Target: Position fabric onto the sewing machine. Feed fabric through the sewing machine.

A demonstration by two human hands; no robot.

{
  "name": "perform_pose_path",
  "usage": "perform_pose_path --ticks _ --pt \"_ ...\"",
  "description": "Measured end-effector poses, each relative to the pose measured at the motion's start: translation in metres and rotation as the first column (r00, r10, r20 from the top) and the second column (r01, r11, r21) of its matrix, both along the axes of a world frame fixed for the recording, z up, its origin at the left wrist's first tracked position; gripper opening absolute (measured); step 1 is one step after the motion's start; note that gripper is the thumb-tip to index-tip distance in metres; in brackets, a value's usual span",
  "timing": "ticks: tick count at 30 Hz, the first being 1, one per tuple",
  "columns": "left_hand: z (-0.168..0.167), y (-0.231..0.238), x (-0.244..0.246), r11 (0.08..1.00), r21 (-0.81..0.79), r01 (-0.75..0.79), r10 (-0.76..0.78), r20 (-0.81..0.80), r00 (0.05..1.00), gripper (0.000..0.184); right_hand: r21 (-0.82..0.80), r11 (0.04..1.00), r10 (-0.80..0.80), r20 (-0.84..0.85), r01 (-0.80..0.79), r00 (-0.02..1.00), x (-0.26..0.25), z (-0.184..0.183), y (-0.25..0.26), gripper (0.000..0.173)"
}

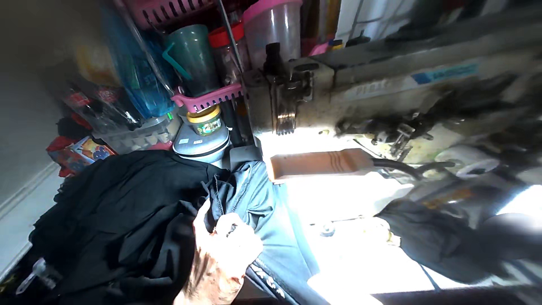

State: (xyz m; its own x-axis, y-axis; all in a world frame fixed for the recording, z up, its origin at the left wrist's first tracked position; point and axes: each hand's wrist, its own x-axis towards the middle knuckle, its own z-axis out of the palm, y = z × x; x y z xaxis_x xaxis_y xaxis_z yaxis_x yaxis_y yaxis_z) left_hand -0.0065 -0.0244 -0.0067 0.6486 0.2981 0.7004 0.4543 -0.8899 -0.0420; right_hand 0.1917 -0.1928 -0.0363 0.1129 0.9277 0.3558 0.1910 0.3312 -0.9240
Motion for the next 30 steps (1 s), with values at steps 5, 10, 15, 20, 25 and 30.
perform_pose_path --ticks 5,10,15,20,25,30 --pt "0.005 0.011 0.01 0.997 0.016 -0.076 0.076 -0.01 0.997 0.023 -0.093 0.995 -0.039 0.011 0.04 0.999 0.004 0.0 0.018 0.024" --pt "0.007 0.027 0.022 0.985 0.041 -0.167 0.17 -0.065 0.983 0.024 -0.129 0.986 -0.107 0.038 0.111 0.994 0.009 -0.005 0.036 0.028" --pt "0.016 0.043 0.034 0.982 0.018 -0.188 0.188 -0.099 0.977 0.028 -0.135 0.982 -0.132 0.0 0.131 0.991 0.015 -0.01 0.059 0.031" --pt "0.026 0.06 0.044 0.977 0.013 -0.212 0.212 -0.123 0.969 0.029 -0.174 0.975 -0.148 -0.059 0.135 0.987 0.018 -0.009 0.081 0.021" --pt "0.031 0.073 0.048 0.981 -0.019 -0.191 0.188 -0.117 0.975 0.03 -0.255 0.952 -0.178 0.002 0.173 0.984 0.022 0.0 0.098 0.026" --pt "0.041 0.075 0.047 0.982 -0.063 -0.177 0.156 -0.251 0.955 0.029 -0.23 0.952 -0.191 0.068 0.202 0.979 0.02 0.004 0.097 0.029"
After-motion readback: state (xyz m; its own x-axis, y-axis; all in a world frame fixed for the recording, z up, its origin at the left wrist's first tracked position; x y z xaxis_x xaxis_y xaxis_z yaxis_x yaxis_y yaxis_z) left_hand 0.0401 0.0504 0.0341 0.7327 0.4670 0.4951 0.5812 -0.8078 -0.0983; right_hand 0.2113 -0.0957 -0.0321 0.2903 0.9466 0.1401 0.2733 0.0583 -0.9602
